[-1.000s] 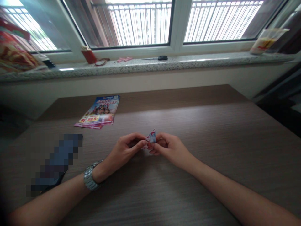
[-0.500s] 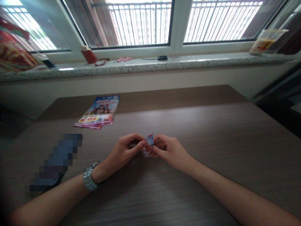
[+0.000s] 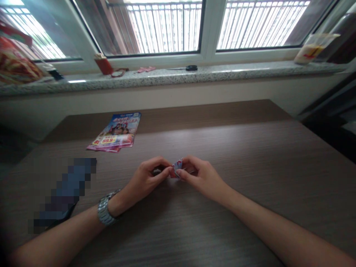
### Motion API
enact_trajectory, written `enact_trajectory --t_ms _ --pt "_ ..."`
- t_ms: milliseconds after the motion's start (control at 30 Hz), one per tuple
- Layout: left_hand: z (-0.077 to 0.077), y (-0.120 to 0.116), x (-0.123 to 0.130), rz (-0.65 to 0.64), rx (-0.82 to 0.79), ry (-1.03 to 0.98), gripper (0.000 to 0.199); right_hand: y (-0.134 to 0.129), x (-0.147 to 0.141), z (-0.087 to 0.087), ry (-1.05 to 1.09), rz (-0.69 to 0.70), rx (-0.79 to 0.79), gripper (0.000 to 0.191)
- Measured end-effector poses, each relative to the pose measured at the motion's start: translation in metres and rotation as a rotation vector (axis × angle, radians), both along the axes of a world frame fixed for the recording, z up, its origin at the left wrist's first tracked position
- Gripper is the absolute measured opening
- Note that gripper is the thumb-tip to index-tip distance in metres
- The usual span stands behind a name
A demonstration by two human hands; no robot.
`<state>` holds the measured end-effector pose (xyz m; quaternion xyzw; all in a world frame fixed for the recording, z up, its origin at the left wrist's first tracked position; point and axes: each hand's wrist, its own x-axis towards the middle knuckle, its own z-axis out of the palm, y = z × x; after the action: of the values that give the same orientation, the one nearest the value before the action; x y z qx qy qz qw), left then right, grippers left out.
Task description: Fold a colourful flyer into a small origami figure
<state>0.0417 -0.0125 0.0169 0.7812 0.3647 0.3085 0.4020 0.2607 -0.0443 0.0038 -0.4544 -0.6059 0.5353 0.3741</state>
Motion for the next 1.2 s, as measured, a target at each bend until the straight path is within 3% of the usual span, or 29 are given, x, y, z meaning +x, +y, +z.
enact_trajectory --t_ms 333,800,1200 --pt "0.0029 -0.0007 -0.001 -0.11 0.019 0.057 0.019 -0.0008 0.002 0.0073 -0.165 -0.037 0.082 0.027" --pt "-0.0013 0.0003 -0.0002 -0.037 0.058 0.007 0.016 0.0027 0.0027 0.0049 -0.087 -0.063 0.021 0.028" --pt "0.0 0.002 -0.0013 -0.059 0.068 0.027 0.015 0.0001 0.0017 0.0026 -0.123 -0.011 0.028 0.025"
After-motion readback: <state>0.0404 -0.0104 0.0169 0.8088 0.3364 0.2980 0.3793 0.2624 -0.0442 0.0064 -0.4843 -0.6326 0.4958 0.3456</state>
